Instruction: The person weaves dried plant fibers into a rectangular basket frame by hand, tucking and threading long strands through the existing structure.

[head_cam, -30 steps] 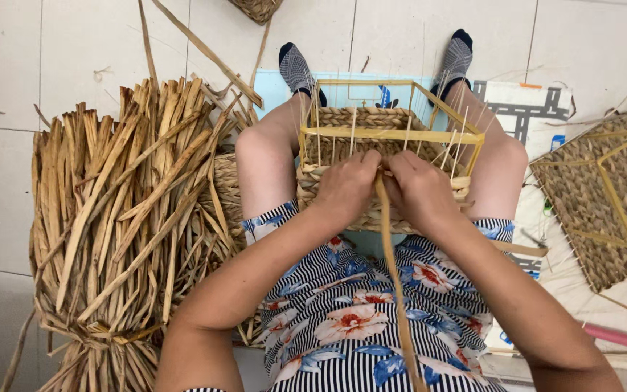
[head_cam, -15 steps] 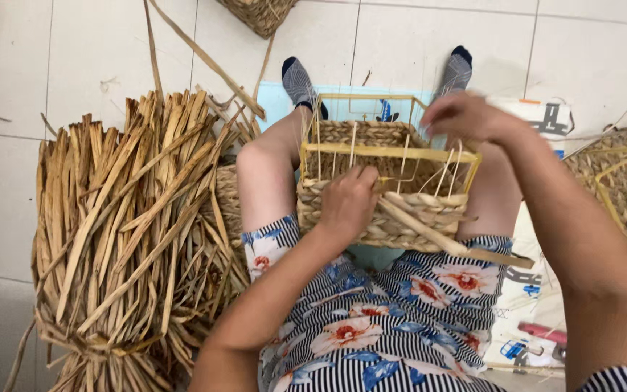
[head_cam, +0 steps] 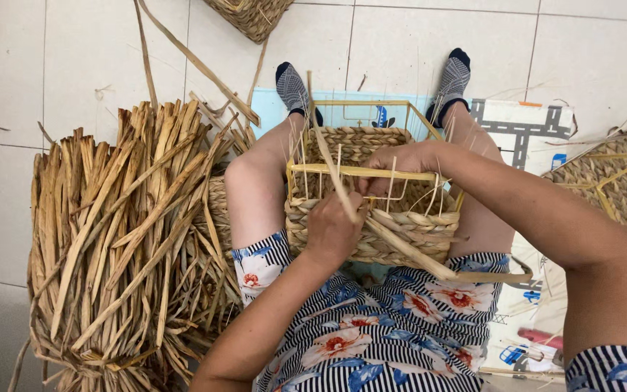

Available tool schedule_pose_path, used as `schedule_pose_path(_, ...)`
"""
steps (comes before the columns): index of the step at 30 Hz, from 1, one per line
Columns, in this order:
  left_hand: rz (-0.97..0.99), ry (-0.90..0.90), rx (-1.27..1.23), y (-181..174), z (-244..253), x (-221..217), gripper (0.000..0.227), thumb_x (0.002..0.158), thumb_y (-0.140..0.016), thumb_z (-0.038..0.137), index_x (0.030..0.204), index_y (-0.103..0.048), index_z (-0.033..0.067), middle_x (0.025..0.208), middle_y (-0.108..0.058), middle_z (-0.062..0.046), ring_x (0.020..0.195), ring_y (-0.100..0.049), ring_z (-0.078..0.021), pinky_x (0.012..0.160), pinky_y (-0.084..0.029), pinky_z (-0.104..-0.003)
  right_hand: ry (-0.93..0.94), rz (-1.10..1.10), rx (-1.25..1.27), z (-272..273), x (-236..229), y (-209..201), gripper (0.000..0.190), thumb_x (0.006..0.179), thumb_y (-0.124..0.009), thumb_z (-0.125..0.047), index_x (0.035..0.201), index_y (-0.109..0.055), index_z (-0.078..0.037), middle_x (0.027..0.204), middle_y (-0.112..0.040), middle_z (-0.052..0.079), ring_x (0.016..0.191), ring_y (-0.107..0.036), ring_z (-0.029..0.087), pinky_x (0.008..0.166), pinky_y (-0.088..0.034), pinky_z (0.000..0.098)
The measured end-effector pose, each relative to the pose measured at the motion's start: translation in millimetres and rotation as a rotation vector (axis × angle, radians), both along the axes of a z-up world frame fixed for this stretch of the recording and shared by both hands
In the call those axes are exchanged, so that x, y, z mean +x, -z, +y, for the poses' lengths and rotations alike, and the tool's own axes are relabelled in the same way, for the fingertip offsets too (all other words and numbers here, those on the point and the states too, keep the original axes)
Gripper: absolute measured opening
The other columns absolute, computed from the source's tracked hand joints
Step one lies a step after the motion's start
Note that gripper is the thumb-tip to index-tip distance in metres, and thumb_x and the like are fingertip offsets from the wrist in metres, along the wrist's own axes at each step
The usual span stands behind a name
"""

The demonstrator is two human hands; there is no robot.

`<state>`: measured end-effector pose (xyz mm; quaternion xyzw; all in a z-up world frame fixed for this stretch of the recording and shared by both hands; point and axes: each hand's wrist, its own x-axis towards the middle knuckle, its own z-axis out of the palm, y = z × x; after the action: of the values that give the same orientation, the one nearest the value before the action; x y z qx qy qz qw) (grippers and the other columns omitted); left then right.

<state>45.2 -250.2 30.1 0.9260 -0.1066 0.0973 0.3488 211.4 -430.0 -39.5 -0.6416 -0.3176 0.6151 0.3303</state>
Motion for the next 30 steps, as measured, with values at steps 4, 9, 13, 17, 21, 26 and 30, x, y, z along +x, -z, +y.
schedule_pose_path(4,0.008,0.039,-0.066,-5,3,-1,0.014,0.085,-0.075,0.011,0.090,-0.065,0.0034,0.082,-0.065,-0.012,0.073,-0.067,-0.0305,0.063,-0.054,-0.040,-0.013,-0.351,-0.182,4,3,10,0.036,0.089,-0.067,-0.031,0.113,-0.074,-0.003,0.099,-0.076,0.014,0.091,-0.070,0.030,0.082,-0.057,0.0463)
schedule_pose_path(9,0.007,0.045,0.021,-11,0,0,0.011,0.088,-0.074,0.010,0.089,-0.065,0.0051,0.084,-0.063,-0.011,0.074,-0.066,-0.0298,0.062,-0.052,-0.040,-0.002,-0.184,-0.124,-2,7,-6,0.044,0.085,-0.070,-0.036,0.121,-0.068,-0.011,0.110,-0.077,0.007,0.099,-0.071,0.023,0.088,-0.055,0.0379)
schedule_pose_path(13,-0.018,0.061,-0.103,-10,4,-6,0.015,0.086,-0.072,0.007,0.098,-0.063,0.0035,0.087,-0.064,-0.011,0.077,-0.066,-0.0305,0.067,-0.053,-0.042,-0.103,-0.475,-0.493,-10,7,-5,0.040,0.090,-0.069,-0.035,0.121,-0.072,-0.010,0.113,-0.078,0.014,0.102,-0.073,0.027,0.091,-0.056,0.0417)
schedule_pose_path(17,0.023,0.071,-0.086,-6,4,-5,0.017,0.088,-0.070,0.002,0.102,-0.062,0.0020,0.088,-0.064,-0.013,0.080,-0.065,-0.0329,0.069,-0.052,-0.043,-0.042,-0.386,0.168,-21,10,14,0.046,0.079,-0.080,-0.030,0.114,-0.073,-0.001,0.114,-0.074,0.014,0.101,-0.069,0.029,0.091,-0.050,0.0425)
schedule_pose_path(21,0.063,0.038,-0.069,-3,2,-5,0.013,0.091,-0.072,0.005,0.100,-0.063,0.0032,0.087,-0.065,-0.012,0.079,-0.066,-0.0319,0.068,-0.053,-0.043,-0.097,-0.652,-0.546,-41,8,24,0.035,0.096,-0.068,-0.032,0.111,-0.075,-0.001,0.107,-0.075,0.016,0.093,-0.072,0.028,0.088,-0.057,0.0448)
schedule_pose_path(26,0.039,0.061,-0.063,-7,3,-2,0.012,0.088,-0.072,0.005,0.096,-0.064,0.0031,0.088,-0.067,-0.012,0.081,-0.068,-0.0323,0.070,-0.054,-0.043,-0.333,-1.191,-0.758,-50,14,-18,0.015,0.093,-0.071,-0.020,0.100,-0.078,-0.009,0.110,-0.072,0.012,0.096,-0.069,0.022,0.090,-0.054,0.0409)
schedule_pose_path(30,0.006,0.042,-0.041,-6,-1,-2,0.012,0.086,-0.071,0.004,0.096,-0.066,0.0032,0.087,-0.068,-0.013,0.080,-0.068,-0.0312,0.068,-0.055,-0.042,0.294,-1.306,-0.345,-42,1,-75,0.035,0.078,-0.077,-0.027,0.103,-0.069,-0.005,0.099,-0.071,0.013,0.088,-0.067,0.024,0.072,-0.056,0.0375)
